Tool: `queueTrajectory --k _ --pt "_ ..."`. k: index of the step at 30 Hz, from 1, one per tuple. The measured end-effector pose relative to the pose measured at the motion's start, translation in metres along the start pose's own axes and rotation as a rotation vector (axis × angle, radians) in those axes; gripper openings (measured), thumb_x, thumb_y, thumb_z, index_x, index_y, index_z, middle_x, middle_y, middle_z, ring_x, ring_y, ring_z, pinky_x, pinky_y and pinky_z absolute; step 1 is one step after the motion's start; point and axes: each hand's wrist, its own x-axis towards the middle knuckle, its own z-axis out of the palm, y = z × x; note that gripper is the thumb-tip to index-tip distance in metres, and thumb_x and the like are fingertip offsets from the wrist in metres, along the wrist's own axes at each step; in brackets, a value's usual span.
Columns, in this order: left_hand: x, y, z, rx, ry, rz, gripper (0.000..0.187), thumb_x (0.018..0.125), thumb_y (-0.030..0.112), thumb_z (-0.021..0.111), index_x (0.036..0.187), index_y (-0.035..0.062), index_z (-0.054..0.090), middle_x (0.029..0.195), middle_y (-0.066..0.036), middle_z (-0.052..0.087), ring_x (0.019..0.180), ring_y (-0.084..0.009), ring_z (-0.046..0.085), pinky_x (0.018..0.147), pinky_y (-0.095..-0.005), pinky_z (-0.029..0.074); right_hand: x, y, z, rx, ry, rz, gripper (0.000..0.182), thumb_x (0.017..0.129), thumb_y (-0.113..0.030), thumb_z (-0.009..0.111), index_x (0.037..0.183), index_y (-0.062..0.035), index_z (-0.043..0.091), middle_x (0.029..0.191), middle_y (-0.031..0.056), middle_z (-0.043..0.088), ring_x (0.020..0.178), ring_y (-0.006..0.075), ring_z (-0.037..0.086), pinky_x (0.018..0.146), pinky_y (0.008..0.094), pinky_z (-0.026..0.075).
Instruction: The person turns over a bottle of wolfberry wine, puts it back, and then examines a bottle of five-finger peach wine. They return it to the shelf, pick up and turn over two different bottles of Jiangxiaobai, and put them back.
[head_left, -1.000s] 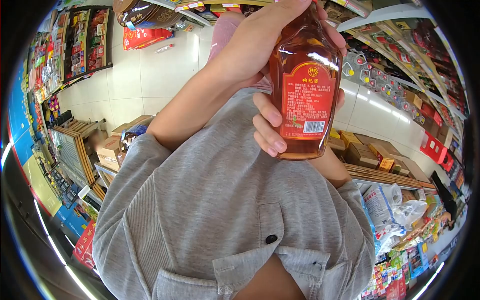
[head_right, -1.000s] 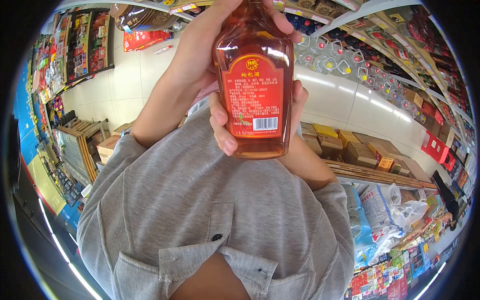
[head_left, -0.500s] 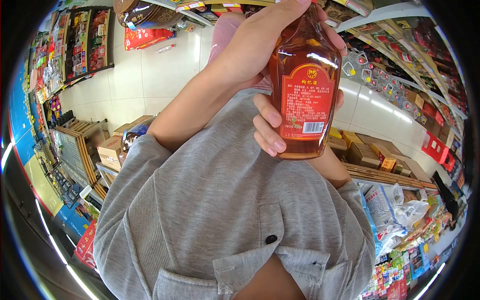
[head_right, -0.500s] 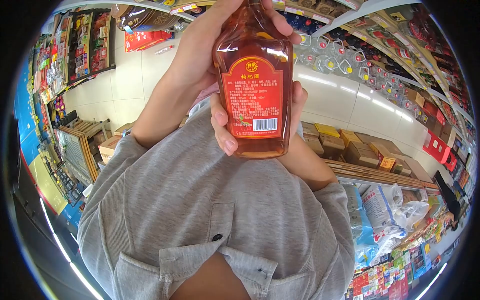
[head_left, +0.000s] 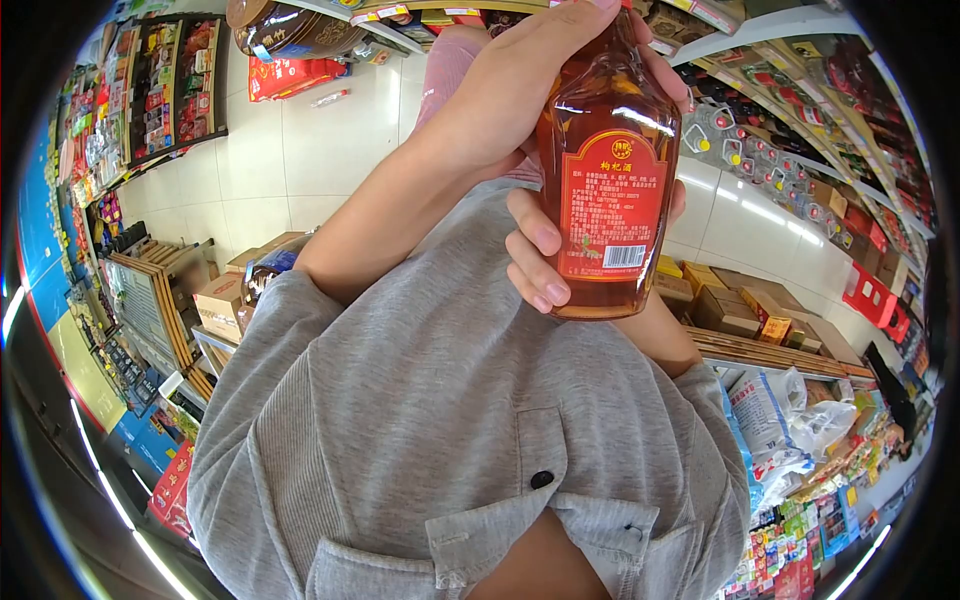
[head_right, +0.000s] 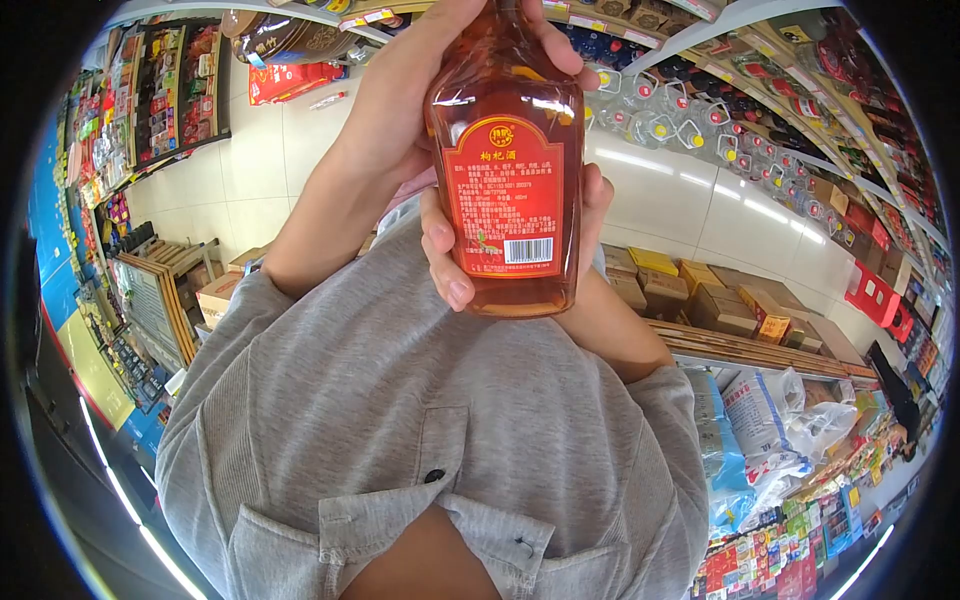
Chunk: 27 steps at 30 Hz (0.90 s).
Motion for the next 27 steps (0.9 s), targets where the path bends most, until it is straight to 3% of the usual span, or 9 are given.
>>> queueTrajectory --k 3,4,6,7,9,10,15,22,27 --pt "-0.006 0.011 0.01 0.033 0.016 -0.039 0.043 0.111 0.036 0.04 0.106 -0.0023 0.059 0.095 -0.019 0.074 0.082 -0.0197 0.074 0.073 -0.0294 0.061 -0.001 -0.009 -0.006 0.01 -0.06 0.111 0.106 0.076 -0.086 0.059 0.136 0.0008 0.044 0.108 0.0151 0.054 0.082 0.0307 0.065 0.074 0.0437 0.053" --pt "-0.007 0.007 0.009 -0.004 -0.019 -0.051 0.042 0.11 0.037 0.041 0.11 -0.0009 0.058 0.098 -0.017 0.073 0.088 -0.0216 0.073 0.078 -0.0322 0.06 -0.002 -0.011 -0.007 0.013 -0.061 0.128 0.106 0.076 -0.085 0.064 0.136 -0.0001 0.044 0.109 0.0141 0.054 0.084 0.0308 0.064 0.076 0.0443 0.053" --pt "-0.006 -0.003 0.001 -0.061 -0.103 -0.06 0.04 0.109 0.039 0.044 0.117 0.0021 0.057 0.103 -0.013 0.072 0.101 -0.0253 0.071 0.09 -0.0378 0.057 -0.004 -0.009 -0.005 0.006 -0.03 0.102 0.107 0.074 -0.085 0.065 0.136 -0.0005 0.045 0.107 0.0144 0.055 0.084 0.0308 0.065 0.075 0.0434 0.053" --pt "-0.006 -0.001 0.004 0.032 -0.081 -0.047 0.047 0.109 0.046 0.037 0.11 0.0027 0.055 0.096 -0.017 0.072 0.099 -0.0309 0.071 0.09 -0.0411 0.057 -0.004 -0.01 -0.007 -0.034 -0.034 0.114 0.108 0.073 -0.086 0.065 0.136 -0.0007 0.045 0.106 0.0147 0.055 0.083 0.0307 0.065 0.074 0.0428 0.053" --pt "-0.007 -0.002 0.002 0.095 -0.126 0.029 0.049 0.109 0.047 0.039 0.111 0.001 0.055 0.091 -0.017 0.071 0.094 -0.0299 0.072 0.089 -0.0414 0.058 -0.007 -0.011 -0.009 -0.103 -0.025 0.134 0.11 0.071 -0.086 0.067 0.136 -0.0013 0.046 0.105 0.0151 0.056 0.083 0.0306 0.065 0.073 0.0416 0.053" --pt "-0.008 -0.004 0.004 0.085 -0.133 0.05 0.051 0.109 0.048 0.038 0.111 -0.0001 0.055 0.09 -0.017 0.071 0.09 -0.0286 0.072 0.088 -0.0422 0.058 -0.007 -0.01 -0.005 -0.069 0.012 0.127 0.113 0.065 -0.088 0.07 0.129 0.0025 0.05 0.102 0.0154 0.057 0.082 0.0306 0.065 0.071 0.0399 0.053" --pt "-0.012 -0.004 0.008 0.125 -0.168 0.108 0.053 0.108 0.049 0.037 0.116 -0.0012 0.052 0.089 -0.018 0.07 0.088 -0.0292 0.071 0.087 -0.0445 0.058 -0.012 -0.017 -0.013 -0.109 -0.008 0.226 0.112 0.059 -0.088 0.074 0.113 0.0086 0.054 0.1 0.0154 0.058 0.084 0.0313 0.066 0.071 0.0389 0.053" --pt "-0.017 0.006 0.012 0.146 -0.176 0.038 0.061 0.107 0.05 0.033 0.126 -0.0065 0.047 0.098 -0.025 0.071 0.092 -0.0292 0.071 0.086 -0.0391 0.058 -0.011 -0.015 -0.008 -0.157 0.007 0.14 0.115 0.064 -0.082 0.076 0.131 0.0064 0.046 0.105 0.0208 0.059 0.085 0.0334 0.068 0.072 0.0396 0.055" --pt "-0.021 0.012 0.009 0.202 -0.214 0.031 0.067 0.107 0.049 0.03 0.137 -0.0094 0.042 0.107 -0.027 0.071 0.098 -0.0278 0.07 0.09 -0.0359 0.055 -0.007 -0.008 0.008 -0.285 0.096 0.005 0.098 0.076 -0.063 0.073 0.137 0.0075 0.042 0.11 0.0303 0.063 0.082 0.0326 0.069 0.071 0.0396 0.056"
